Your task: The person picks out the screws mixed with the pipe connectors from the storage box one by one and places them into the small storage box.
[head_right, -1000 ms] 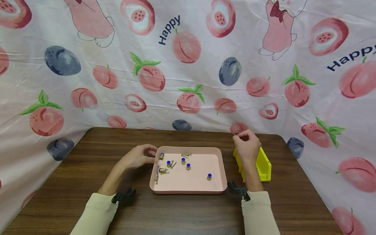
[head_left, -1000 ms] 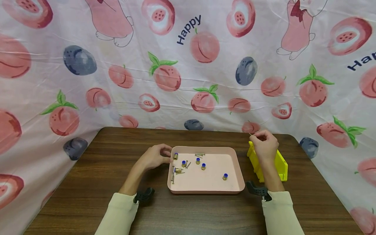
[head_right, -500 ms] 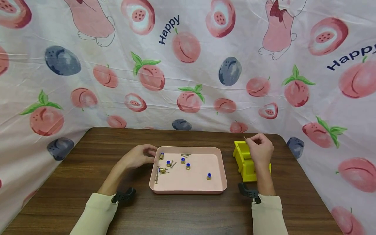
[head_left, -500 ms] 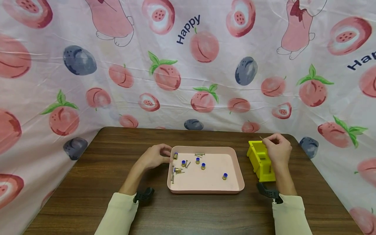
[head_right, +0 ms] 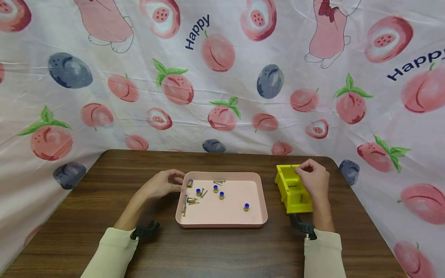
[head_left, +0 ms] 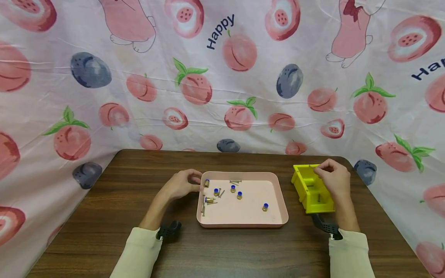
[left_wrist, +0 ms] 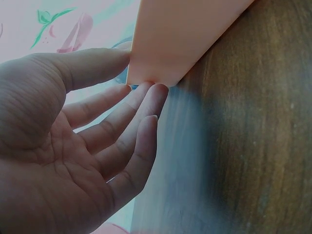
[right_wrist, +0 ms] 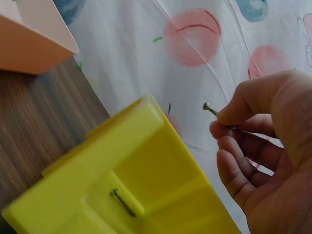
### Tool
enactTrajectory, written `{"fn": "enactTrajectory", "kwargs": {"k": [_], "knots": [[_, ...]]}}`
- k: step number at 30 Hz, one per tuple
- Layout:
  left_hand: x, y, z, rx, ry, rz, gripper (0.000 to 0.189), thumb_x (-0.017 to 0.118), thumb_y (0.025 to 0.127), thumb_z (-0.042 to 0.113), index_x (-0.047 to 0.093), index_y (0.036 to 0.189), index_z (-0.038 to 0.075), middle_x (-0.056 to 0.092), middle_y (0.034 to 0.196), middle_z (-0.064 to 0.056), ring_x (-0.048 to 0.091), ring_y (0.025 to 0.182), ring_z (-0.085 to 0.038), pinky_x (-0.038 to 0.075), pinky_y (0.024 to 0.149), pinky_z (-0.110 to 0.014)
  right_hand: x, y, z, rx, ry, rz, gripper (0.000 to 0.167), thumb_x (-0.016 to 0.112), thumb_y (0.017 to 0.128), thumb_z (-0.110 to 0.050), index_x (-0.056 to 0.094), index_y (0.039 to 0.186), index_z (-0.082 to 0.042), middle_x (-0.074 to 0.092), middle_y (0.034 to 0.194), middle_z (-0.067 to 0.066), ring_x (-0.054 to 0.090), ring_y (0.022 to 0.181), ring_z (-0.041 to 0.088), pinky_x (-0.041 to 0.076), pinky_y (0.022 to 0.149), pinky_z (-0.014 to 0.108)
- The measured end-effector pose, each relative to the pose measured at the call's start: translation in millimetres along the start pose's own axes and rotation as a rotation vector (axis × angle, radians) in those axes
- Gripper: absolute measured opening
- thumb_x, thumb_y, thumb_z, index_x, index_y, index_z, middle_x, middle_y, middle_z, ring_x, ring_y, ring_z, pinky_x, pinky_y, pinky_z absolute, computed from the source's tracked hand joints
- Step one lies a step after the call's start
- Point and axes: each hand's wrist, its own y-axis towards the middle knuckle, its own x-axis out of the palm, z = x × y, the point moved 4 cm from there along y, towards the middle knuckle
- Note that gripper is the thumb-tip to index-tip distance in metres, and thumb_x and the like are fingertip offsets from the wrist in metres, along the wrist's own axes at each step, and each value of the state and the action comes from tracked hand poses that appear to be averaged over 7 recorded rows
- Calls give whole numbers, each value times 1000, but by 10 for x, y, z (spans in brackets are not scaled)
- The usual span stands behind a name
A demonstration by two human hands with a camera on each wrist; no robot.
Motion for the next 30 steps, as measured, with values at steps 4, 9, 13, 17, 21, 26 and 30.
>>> {"fn": "enactTrajectory", "kwargs": {"k": [4, 9, 13, 17, 21, 26, 30], "knots": [[-5, -13, 23, 5, -10, -8, 46, 87, 95, 14, 70, 135, -3, 79, 112, -11, 70, 110, -31, 50, 99, -49, -21, 5, 58, -17, -55, -29, 15, 78, 96, -16, 76, 97, -1, 72, 91, 10, 56, 87, 25, 43, 76, 34], [-7, 1, 8, 20, -11, -5, 46, 87, 94, 13, 70, 134, -3, 79, 111, -11, 69, 108, -30, 51, 94, -44, -44, 28, 105, -39, -87, -45, 19, 77, 99, -17, 77, 103, 2, 74, 104, 23, 59, 93, 32, 44, 81, 41], [1, 20, -11, 11, -5, -7, 46, 86, 95, 14, 70, 135, -2, 80, 111, -10, 69, 109, -30, 50, 96, -45, -66, 37, 131, -13, -79, -60, 23, 76, 102, -18, 76, 108, 3, 72, 112, 26, 57, 100, 36, 43, 86, 44], [2, 30, -14, 1, -4, -6, 46, 86, 95, 15, 70, 136, -1, 80, 113, -10, 69, 112, -30, 49, 100, -48, -83, 44, 133, 2, -70, -70, 25, 74, 103, -20, 76, 111, 3, 72, 115, 27, 57, 102, 36, 43, 88, 45], [-12, 25, -7, -2, -4, 0, 46, 86, 95, 15, 70, 136, 0, 79, 113, -10, 68, 113, -31, 49, 98, -47, -91, 55, 118, -2, -71, -71, 26, 74, 104, -21, 76, 112, 4, 72, 114, 27, 57, 102, 36, 43, 88, 44], [-12, 22, -1, -7, -7, -3, 46, 86, 96, 16, 70, 137, 0, 79, 114, -10, 68, 114, -31, 49, 97, -46, -90, 61, 136, 7, -84, -78, 27, 74, 104, -22, 76, 113, 4, 72, 115, 27, 57, 102, 36, 43, 88, 44], [0, 21, -3, -12, -5, -11, 47, 85, 96, 16, 70, 137, 0, 79, 114, -9, 67, 114, -31, 48, 97, -46, -83, 55, 167, 28, -84, -81, 28, 74, 104, -23, 76, 113, 3, 72, 116, 26, 57, 103, 36, 42, 88, 44]]}}
